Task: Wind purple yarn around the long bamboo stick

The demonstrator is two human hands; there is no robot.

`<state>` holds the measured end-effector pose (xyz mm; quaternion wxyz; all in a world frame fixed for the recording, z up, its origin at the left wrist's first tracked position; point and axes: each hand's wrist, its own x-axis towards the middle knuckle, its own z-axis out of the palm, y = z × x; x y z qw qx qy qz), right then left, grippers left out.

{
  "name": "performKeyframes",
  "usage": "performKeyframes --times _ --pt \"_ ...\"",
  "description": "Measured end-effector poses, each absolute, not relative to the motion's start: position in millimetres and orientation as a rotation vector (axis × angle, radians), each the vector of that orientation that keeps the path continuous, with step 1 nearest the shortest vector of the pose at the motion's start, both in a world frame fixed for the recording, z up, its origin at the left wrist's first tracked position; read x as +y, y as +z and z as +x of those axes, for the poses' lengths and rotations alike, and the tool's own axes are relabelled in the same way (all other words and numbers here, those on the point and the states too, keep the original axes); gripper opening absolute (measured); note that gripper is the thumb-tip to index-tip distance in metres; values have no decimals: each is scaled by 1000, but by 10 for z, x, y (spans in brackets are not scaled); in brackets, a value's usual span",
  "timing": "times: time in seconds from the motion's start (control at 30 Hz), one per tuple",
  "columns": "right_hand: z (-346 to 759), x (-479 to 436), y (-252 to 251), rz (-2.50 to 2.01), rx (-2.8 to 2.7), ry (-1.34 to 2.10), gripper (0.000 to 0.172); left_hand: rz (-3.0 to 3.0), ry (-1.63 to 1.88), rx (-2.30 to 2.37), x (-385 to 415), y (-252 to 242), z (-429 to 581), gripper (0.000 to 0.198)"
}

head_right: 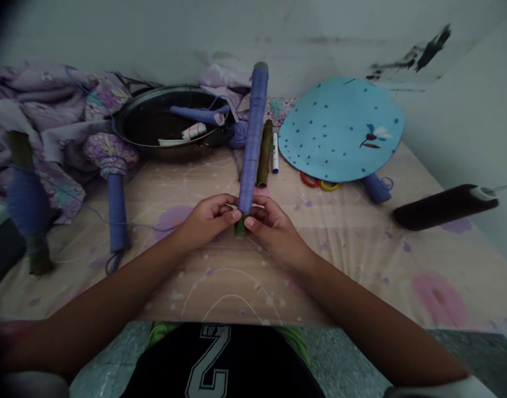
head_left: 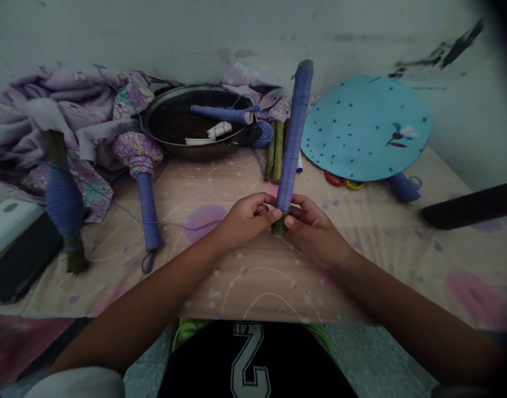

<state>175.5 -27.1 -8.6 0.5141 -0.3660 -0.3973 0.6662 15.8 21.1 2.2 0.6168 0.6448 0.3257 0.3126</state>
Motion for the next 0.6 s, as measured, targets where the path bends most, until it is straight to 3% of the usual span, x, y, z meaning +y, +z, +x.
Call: performKeyframes --times 0.27,0.6 --pt "1753 -287 -4 -898 -892 1658 36 2100 772 868 197 73 97 29" --pt "1711 -299 43 -990 -816 1680 30 2454 661 1027 174 6 114 44"
